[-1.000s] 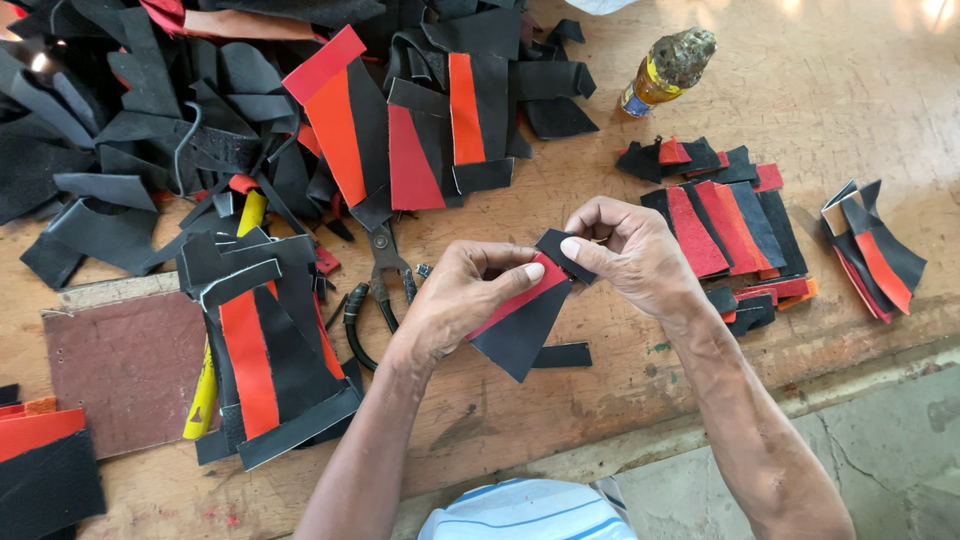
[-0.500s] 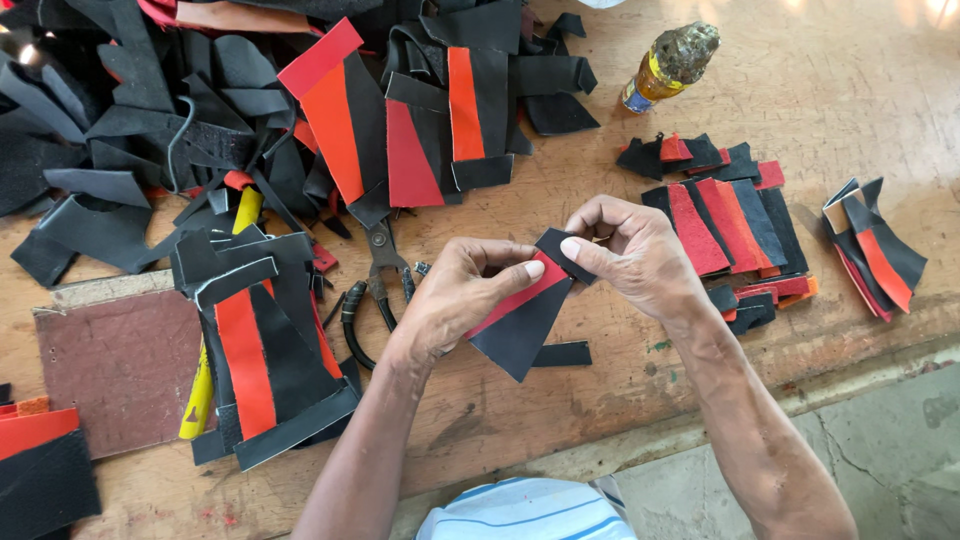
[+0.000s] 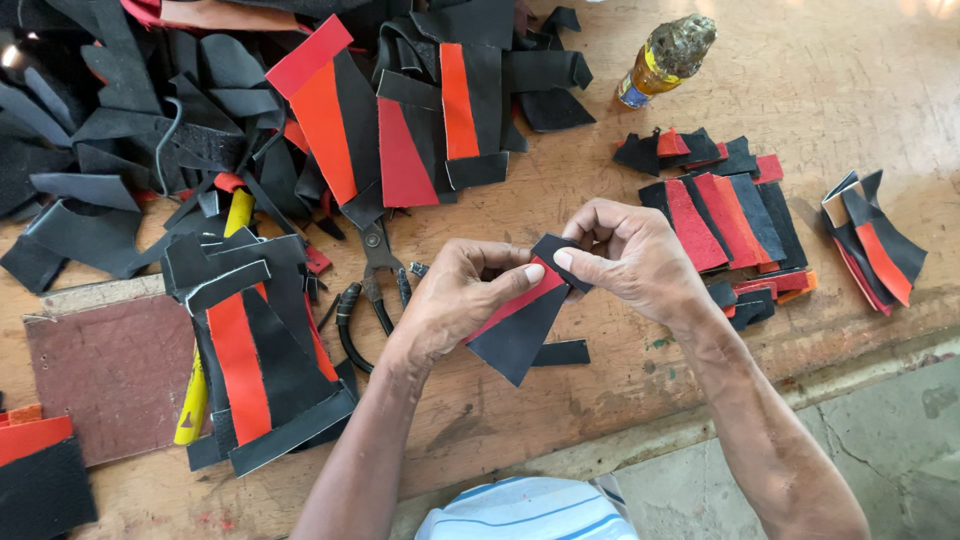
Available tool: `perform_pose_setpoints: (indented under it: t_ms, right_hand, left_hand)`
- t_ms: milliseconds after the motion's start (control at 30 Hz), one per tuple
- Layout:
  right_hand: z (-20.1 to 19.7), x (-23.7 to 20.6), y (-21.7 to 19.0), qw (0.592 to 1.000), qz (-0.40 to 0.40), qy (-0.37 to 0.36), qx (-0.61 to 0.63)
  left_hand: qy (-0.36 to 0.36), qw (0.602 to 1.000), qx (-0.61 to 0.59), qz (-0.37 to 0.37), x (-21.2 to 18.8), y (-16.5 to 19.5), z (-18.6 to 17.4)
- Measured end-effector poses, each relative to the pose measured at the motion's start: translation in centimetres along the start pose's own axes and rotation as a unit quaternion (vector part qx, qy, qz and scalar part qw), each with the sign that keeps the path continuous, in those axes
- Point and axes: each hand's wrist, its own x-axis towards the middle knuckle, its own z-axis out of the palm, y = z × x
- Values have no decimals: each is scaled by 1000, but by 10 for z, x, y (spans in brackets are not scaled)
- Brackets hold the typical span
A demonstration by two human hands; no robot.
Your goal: The person assembles red and black rubber shoe parts by hand, aligning and pressing pieces together. They repeatedly pick up parts, fold edges, and stack completed units on the table.
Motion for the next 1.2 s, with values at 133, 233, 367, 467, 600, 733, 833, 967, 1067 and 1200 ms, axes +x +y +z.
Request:
perform_pose_setpoints:
  t_ms: [133, 233, 367, 467, 600, 733, 833, 967, 1067, 1200]
  right_hand:
    - [-1, 1, 1, 1000, 1, -4, 6]
    - [0, 2, 0, 1000, 3, -4, -1]
    - [1, 3, 0, 1000, 1, -2, -13]
    - [2, 4, 0, 1000, 6, -5, -15]
    - [4, 5, -6, 1000, 16, 6, -26]
    - [5, 0, -14, 994, 46, 25, 96]
    - [11, -6, -12, 997, 44, 0, 67]
    - [7, -11, -8, 998, 39, -1, -46]
    - [-1, -17, -14, 989, 27, -22, -142]
    - [-4, -23, -27, 968, 22, -19, -248]
  left_hand:
    - [1, 1000, 3, 3, 2, -2, -1]
    - [-2, 1000, -18, 10, 2, -2, -1]
    - [4, 1000, -23, 7, 2, -3, -2]
    - [8, 1000, -16, 11, 2, -7, -3]
    - [24, 999, -14, 28, 7, -14, 1]
    - [55, 988, -136, 57, 11, -18, 5]
    - [60, 980, -168, 87, 9, -17, 3]
    - [52, 985, -142, 88, 4, -11, 3]
    - [37, 992, -86, 85, 5, -5, 3]
    - [19, 995, -57, 74, 6, -1, 8]
